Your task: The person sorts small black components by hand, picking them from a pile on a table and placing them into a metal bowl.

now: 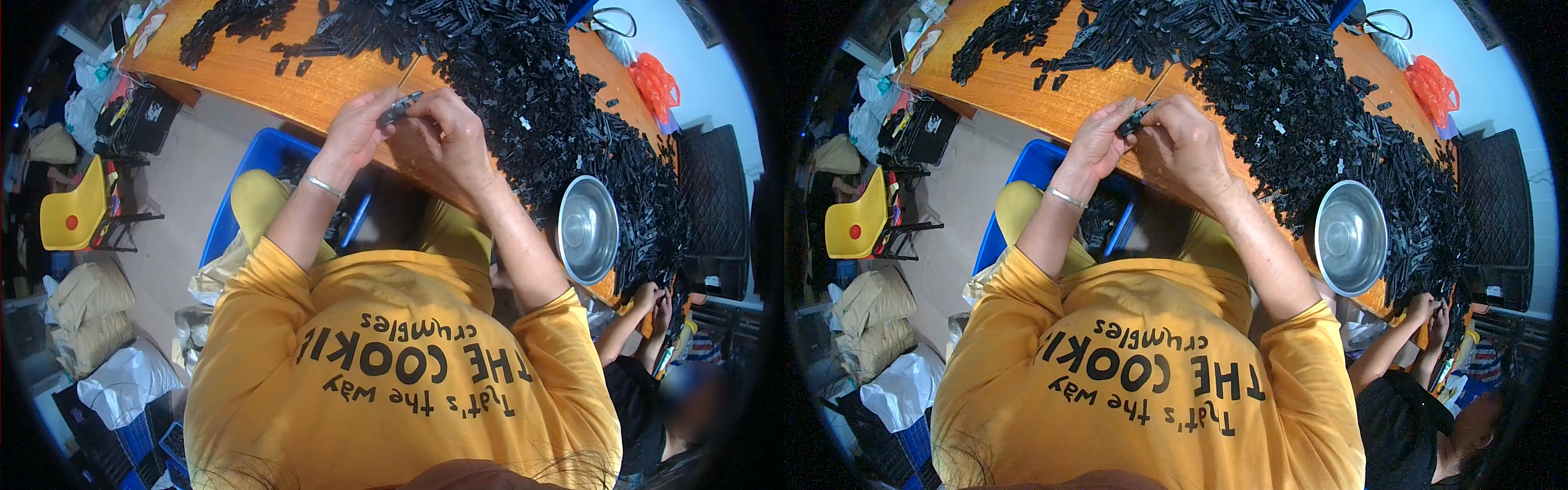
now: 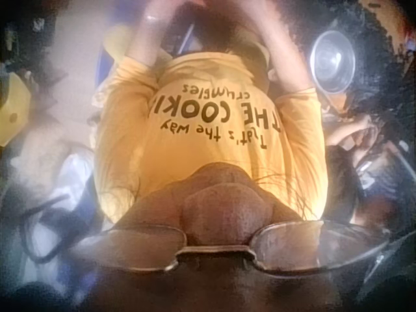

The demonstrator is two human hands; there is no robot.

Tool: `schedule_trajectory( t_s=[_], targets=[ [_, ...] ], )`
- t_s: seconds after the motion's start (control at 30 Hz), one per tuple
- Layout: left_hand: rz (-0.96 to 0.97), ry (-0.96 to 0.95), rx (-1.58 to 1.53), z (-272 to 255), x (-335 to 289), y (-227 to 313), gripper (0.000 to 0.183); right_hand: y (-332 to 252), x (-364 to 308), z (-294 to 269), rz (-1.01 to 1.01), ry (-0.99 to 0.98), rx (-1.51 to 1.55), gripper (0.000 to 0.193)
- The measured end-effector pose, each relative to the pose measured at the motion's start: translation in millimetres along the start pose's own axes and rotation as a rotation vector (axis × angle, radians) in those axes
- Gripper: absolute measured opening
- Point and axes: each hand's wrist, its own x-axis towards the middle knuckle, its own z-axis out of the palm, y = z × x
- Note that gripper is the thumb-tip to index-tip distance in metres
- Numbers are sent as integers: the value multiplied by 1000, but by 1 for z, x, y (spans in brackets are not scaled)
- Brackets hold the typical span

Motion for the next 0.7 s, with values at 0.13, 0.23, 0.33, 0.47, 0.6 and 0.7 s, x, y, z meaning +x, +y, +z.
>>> schedule_trajectory(
  t_s=[0.13,0.23,0.33,0.47,0.6,0.7],
  targets=[
    [12,38,203,8,-5,3,25,-1,4,-8,-62,-74,-46,21],
    [16,19,327,10,-8,6,25,2,4,-15,-138,-140,-112,20],
    [9,-18,405,9,-12,7,27,5,2,-18,-165,-205,-137,20],
    [-1,-54,533,13,-21,8,31,14,-4,-17,-141,-258,-122,21],
    [-9,-59,445,13,-29,14,33,11,-6,-17,-113,-233,-98,21],
    [20,-80,461,9,-27,13,32,6,-4,-14,-118,-208,-67,23]
  ],
)
